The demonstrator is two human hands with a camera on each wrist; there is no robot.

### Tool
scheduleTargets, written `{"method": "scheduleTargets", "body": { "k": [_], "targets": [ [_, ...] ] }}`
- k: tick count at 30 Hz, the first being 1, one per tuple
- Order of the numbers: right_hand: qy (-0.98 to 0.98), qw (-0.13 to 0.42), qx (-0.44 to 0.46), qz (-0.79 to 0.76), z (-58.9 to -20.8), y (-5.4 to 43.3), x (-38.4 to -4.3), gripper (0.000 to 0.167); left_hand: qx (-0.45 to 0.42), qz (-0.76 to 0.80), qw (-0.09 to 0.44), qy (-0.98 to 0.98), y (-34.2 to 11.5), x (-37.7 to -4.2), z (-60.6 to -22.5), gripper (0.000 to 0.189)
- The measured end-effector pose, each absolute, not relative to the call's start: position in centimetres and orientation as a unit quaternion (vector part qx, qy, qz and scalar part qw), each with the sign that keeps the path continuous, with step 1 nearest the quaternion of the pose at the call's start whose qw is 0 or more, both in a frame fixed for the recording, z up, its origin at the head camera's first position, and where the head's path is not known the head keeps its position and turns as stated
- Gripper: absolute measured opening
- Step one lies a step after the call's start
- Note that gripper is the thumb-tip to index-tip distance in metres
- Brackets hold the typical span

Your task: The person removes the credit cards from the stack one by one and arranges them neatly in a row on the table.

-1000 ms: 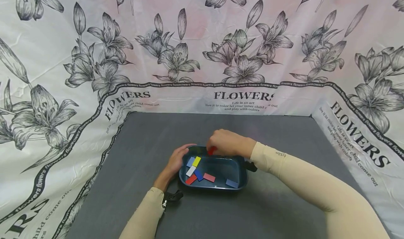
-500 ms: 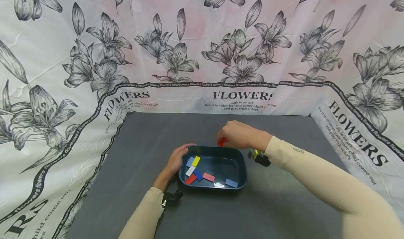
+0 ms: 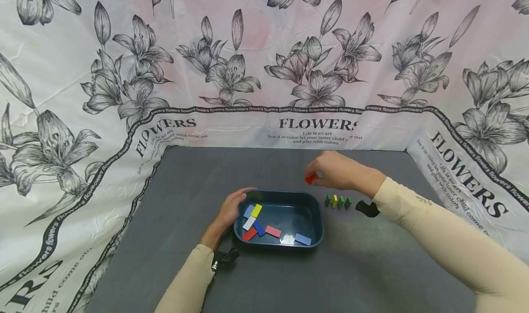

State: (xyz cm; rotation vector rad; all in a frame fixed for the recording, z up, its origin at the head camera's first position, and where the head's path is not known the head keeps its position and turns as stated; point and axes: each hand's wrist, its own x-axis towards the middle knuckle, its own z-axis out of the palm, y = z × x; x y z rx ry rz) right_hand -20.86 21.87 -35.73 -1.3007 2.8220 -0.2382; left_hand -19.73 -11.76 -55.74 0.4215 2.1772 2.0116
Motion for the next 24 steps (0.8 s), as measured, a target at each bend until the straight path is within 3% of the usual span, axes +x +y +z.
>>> {"method": "scheduleTargets", "body": {
  "k": [24],
  "targets": [
    [0.933, -0.032, -0.335, -0.127, -34.6, 29.8, -19.0, 0.016, 0.133, 0.662, 0.081, 0.733, -11.8, -19.6, -55.7, 0.047]
  ]
}}
